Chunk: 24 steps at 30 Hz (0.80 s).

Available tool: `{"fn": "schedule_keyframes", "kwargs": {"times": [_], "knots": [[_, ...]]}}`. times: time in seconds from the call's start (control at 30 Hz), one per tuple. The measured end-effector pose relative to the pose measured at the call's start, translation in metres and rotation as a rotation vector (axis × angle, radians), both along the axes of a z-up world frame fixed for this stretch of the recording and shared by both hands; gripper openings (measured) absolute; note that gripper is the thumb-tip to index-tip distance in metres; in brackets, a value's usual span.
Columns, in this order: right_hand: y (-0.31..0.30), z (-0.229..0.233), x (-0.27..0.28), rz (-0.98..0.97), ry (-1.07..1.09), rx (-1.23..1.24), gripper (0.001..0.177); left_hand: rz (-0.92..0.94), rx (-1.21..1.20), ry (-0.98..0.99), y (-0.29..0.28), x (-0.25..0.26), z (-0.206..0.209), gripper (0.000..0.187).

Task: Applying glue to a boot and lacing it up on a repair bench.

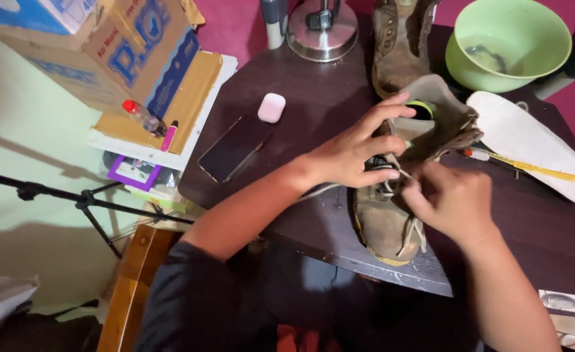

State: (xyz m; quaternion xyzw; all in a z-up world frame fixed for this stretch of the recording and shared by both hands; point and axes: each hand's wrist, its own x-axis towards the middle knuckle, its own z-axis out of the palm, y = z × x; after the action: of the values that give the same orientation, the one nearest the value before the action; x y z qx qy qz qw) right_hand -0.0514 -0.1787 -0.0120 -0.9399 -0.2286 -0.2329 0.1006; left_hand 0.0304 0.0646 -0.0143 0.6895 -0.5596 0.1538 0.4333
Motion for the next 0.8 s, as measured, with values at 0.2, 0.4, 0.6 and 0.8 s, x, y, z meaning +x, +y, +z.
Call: {"fn": "schedule_keyframes", "kwargs": {"times": [0.2, 0.4, 0.6, 0.8], "knots": [[-0.037, 0.026, 0.003, -0.270, 0.436, -0.210, 0.029, -0.030, -0.024, 0.051, -0.001, 0.008, -0.010, 0.029], [-0.002, 0.005, 0.005, 0.082, -0.021, 0.198, 0.030, -0.036, -0.093, 0.057, -0.005, 0.015, -0.024, 0.029], [-0.001, -0.011, 0.012, 0.086, -0.006, 0.132, 0.016, -0.043, -0.247, -0.040, -0.012, 0.026, -0.037, 0.049], [-0.027, 0.010, 0.016, 0.362, 0.279, 0.316, 0.013, -0.041, -0.033, 0.036, -0.003, 0.020, -0.043, 0.058]]}}
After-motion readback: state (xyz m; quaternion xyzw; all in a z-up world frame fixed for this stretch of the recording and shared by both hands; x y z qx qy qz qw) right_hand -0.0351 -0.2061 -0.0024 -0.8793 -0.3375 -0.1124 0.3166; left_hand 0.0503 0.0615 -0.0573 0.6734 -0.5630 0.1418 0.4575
